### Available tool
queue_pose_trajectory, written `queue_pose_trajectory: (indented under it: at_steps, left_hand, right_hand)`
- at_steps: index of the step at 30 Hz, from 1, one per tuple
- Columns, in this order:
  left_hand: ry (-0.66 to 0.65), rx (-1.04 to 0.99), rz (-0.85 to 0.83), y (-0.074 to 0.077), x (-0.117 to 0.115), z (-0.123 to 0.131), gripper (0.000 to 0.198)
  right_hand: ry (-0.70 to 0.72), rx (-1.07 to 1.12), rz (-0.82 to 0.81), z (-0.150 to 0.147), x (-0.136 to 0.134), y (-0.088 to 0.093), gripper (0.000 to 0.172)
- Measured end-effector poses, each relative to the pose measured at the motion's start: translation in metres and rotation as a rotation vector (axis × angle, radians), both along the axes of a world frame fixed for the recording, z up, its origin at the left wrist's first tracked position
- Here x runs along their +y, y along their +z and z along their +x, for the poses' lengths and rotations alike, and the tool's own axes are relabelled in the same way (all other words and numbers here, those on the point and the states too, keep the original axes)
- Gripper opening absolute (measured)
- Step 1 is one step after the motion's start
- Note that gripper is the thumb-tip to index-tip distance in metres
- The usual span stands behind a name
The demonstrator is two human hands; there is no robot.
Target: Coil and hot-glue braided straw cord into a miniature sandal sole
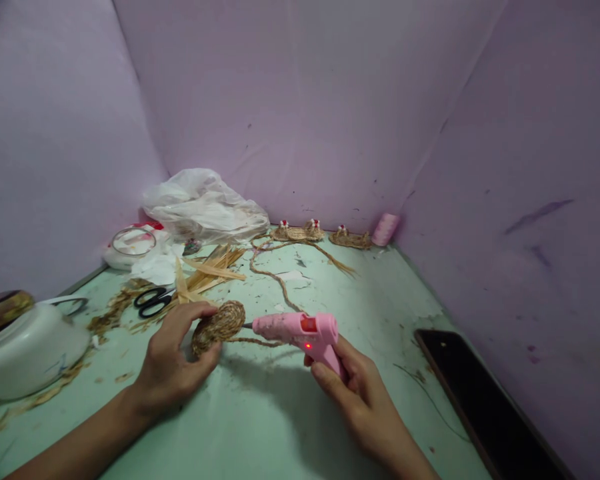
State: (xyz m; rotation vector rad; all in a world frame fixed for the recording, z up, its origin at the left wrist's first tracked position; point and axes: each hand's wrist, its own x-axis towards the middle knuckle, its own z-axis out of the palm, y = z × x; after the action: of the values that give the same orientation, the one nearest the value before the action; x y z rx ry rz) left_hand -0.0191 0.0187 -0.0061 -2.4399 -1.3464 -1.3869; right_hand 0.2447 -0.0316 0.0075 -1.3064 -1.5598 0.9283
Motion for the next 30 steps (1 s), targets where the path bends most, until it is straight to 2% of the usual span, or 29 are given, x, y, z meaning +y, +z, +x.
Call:
queue_pose_trajectory:
  at_steps: [19, 30]
  left_hand:
    - [-0.016, 0.011, 0.002, -0.0021, 0.0006, -0.0003, 0.037]
    - [-0.054, 0.016, 0.015, -0.0040, -0.0005, -0.0015, 0.040]
  right_hand:
    - [-0.044, 0.008, -0.001, -0.0015, 0.0017, 0.0091, 0.022]
    - [-0.039, 0.085, -0.024, -0.0015, 0.0016, 0.0062, 0.023]
